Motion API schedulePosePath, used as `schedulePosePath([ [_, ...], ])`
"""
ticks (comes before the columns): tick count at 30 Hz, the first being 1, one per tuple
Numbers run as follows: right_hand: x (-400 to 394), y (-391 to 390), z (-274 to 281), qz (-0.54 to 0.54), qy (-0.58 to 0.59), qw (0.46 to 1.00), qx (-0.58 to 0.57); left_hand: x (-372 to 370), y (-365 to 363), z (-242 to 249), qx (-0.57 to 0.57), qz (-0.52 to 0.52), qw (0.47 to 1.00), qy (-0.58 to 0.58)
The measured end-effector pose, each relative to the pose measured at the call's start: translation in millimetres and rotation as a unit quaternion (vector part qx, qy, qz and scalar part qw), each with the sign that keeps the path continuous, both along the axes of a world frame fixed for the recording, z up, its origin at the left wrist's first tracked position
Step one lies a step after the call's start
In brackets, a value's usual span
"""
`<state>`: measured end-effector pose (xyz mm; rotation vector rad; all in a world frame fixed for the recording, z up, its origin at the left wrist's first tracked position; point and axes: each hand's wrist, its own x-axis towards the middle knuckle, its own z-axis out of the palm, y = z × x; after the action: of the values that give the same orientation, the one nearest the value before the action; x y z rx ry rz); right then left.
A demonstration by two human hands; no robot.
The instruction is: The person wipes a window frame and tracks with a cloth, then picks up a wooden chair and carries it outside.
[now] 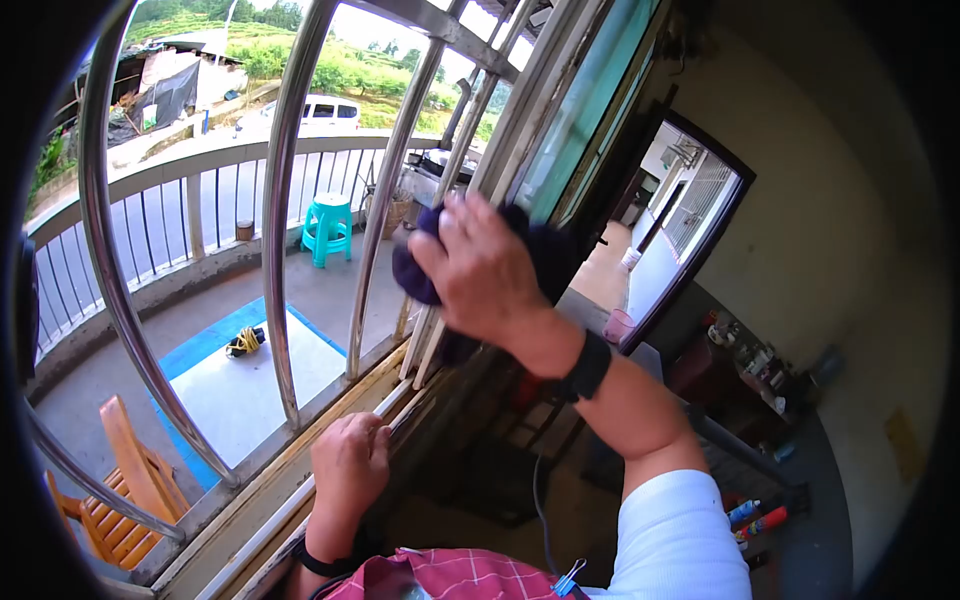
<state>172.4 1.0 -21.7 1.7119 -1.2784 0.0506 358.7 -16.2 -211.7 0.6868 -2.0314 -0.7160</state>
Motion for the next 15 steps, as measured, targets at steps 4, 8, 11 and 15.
schedulePosePath([
  [4, -10.5, 26.1, -41.1, 0.03, -0.042, 0.998, 0.018, -1.0, -1.7, -1.0, -0.017, 0.008, 1.0, 0.0],
  [8, -9.2, 37.6, -25.4, 0.012, -0.022, 1.0, 0.011, -5.2, -3.0, -0.5, -0.05, 0.0, 0.999, -0.014],
  [11, -10.8, 34.2, 9.0, 0.015, 0.041, 0.999, 0.026, -4.2, -2.3, -0.5, -0.039, 0.001, 0.999, -0.015],
  [15, 5.6, 26.7, 65.9, -0.101, 0.167, 0.981, 0.019, -1.0, -1.9, 0.9, -0.026, -0.003, 1.0, -0.008],
])
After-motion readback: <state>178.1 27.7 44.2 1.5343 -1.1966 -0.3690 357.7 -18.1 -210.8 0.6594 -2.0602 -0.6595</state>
